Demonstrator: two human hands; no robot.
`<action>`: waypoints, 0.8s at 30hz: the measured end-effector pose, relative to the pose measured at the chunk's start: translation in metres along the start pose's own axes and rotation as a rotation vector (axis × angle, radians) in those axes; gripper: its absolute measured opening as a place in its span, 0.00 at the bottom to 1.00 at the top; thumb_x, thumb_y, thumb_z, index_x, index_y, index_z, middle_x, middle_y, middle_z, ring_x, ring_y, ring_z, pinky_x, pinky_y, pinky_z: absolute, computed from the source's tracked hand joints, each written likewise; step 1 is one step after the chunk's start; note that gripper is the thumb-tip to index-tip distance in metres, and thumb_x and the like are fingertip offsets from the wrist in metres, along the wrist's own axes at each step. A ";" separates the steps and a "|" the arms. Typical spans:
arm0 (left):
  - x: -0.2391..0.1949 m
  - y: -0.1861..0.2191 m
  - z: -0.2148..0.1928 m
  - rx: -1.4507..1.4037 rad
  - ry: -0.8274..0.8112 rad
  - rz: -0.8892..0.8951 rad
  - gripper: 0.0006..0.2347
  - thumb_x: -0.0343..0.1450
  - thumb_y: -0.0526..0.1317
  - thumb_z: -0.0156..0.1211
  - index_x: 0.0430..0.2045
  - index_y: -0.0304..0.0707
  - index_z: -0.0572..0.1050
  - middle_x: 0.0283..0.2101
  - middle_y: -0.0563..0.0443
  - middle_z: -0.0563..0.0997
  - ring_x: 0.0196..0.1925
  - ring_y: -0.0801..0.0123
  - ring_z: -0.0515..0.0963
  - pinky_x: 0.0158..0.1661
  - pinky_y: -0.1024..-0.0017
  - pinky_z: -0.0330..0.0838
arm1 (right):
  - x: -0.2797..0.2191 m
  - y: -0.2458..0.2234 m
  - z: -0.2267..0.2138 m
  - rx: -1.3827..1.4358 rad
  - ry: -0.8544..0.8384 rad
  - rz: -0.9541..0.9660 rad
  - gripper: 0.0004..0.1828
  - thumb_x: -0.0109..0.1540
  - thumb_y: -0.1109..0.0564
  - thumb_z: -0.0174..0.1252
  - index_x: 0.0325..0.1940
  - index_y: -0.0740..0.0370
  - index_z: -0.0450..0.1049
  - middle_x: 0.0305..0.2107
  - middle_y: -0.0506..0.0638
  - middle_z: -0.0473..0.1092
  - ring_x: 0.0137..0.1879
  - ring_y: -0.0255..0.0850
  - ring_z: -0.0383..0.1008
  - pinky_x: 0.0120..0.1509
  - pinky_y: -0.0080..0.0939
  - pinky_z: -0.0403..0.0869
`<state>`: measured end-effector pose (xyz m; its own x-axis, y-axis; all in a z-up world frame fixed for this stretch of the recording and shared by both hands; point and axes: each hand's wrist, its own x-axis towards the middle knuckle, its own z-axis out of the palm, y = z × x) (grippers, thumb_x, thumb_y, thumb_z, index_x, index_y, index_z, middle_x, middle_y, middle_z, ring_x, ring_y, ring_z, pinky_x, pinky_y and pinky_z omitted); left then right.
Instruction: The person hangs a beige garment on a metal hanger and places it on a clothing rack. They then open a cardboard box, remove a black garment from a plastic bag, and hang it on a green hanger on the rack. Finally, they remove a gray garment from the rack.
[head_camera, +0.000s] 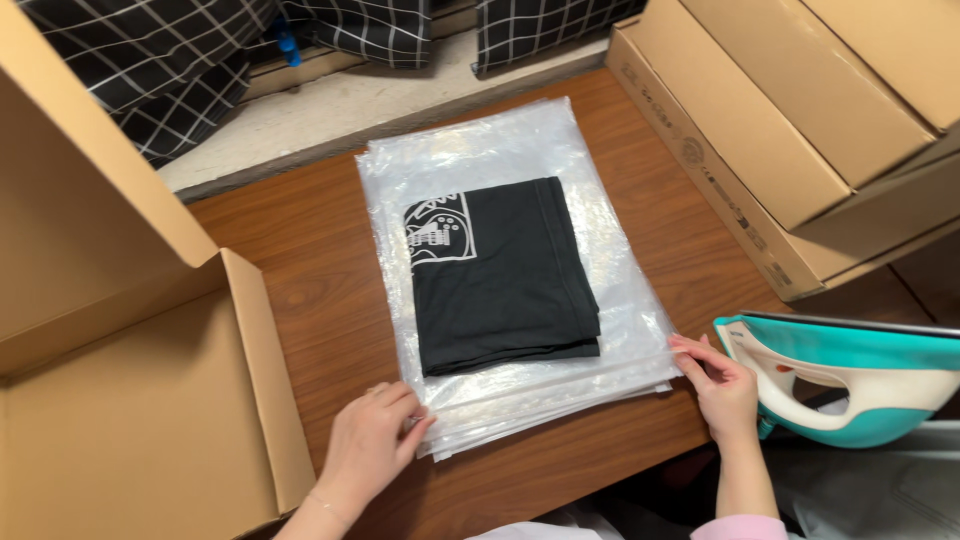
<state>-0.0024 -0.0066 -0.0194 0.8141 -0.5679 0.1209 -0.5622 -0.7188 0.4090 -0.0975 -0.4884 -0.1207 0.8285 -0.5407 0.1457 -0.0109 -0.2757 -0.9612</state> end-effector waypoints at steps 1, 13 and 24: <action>-0.005 -0.003 -0.001 0.003 0.008 -0.009 0.11 0.72 0.48 0.66 0.20 0.51 0.77 0.28 0.64 0.79 0.32 0.65 0.78 0.29 0.64 0.72 | 0.000 0.000 0.001 0.003 -0.011 -0.006 0.07 0.66 0.68 0.62 0.45 0.65 0.83 0.50 0.59 0.80 0.59 0.45 0.82 0.91 0.50 0.60; 0.110 0.005 -0.009 -0.515 -0.034 -0.553 0.25 0.71 0.62 0.57 0.56 0.48 0.78 0.53 0.53 0.82 0.56 0.67 0.81 0.57 0.65 0.73 | 0.025 -0.143 0.059 -0.200 0.041 0.036 0.22 0.68 0.68 0.52 0.67 0.65 0.74 0.58 0.58 0.76 0.65 0.43 0.76 0.73 0.42 0.71; 0.144 -0.008 0.067 -1.300 -0.017 -0.959 0.38 0.64 0.42 0.75 0.70 0.28 0.64 0.62 0.27 0.76 0.64 0.43 0.79 0.55 0.52 0.80 | 0.061 -0.122 0.154 0.248 -0.245 0.727 0.34 0.59 0.49 0.75 0.67 0.61 0.76 0.46 0.71 0.76 0.53 0.59 0.80 0.55 0.64 0.78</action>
<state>0.1096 -0.1089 -0.0657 0.7687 -0.1429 -0.6235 0.6310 0.0096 0.7757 0.0408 -0.3658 -0.0306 0.7614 -0.3192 -0.5642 -0.4940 0.2779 -0.8238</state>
